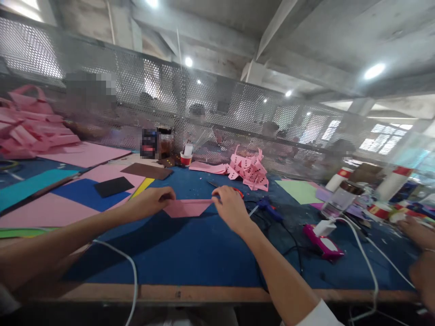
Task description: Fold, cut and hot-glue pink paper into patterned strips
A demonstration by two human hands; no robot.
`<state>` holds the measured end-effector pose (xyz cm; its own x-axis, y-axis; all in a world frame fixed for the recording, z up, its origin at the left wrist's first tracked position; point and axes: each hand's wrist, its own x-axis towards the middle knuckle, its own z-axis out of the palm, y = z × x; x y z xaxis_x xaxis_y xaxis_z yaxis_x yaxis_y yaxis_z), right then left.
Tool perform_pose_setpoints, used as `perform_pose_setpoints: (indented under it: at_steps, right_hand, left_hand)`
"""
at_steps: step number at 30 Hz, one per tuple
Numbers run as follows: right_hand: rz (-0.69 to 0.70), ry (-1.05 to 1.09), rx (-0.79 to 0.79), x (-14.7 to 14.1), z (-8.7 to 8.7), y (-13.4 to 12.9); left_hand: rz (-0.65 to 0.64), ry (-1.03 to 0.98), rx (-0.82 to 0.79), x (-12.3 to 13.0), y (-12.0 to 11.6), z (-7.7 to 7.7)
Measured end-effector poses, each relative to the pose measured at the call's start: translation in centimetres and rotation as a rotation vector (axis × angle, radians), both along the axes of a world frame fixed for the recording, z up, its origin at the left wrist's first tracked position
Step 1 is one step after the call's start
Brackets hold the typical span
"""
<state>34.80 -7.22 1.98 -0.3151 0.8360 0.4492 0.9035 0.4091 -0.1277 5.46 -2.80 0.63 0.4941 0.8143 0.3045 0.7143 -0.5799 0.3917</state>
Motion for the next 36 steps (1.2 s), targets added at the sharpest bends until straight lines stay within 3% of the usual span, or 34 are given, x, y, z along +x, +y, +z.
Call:
perform_pose_setpoints:
  at_steps: [3,6,14,22,26,30,36]
  right_hand:
    - [-0.137,-0.002,0.026,2.2,1.7,1.6]
    - [-0.239,-0.062,-0.055,4.1,2.3,3.3]
    - [-0.326,-0.264,-0.37,3.9,-0.4,6.4]
    - [-0.433,-0.28,-0.501,2.8,0.4,8.5]
    - [-0.43,-0.172,-0.5,3.1,0.9,7.9]
    - [-0.355,0.01,-0.442,3.6,1.1,5.5]
    - [-0.05,0.213,-0.475,1.4,1.6,0.7]
  left_hand:
    - [0.041,-0.057,0.031,-1.0,1.2,1.0]
    - [0.046,-0.115,0.045,-2.2,1.8,1.6]
    - [0.043,-0.253,0.012,-3.7,1.9,1.7]
    - [0.059,-0.42,-0.03,-3.7,2.0,1.8]
    - [0.05,-0.501,-0.083,-4.0,2.3,1.8]
    - [0.042,-0.591,-0.162,-4.1,2.2,2.1]
    - [0.054,-0.694,-0.272,-4.1,2.1,2.7]
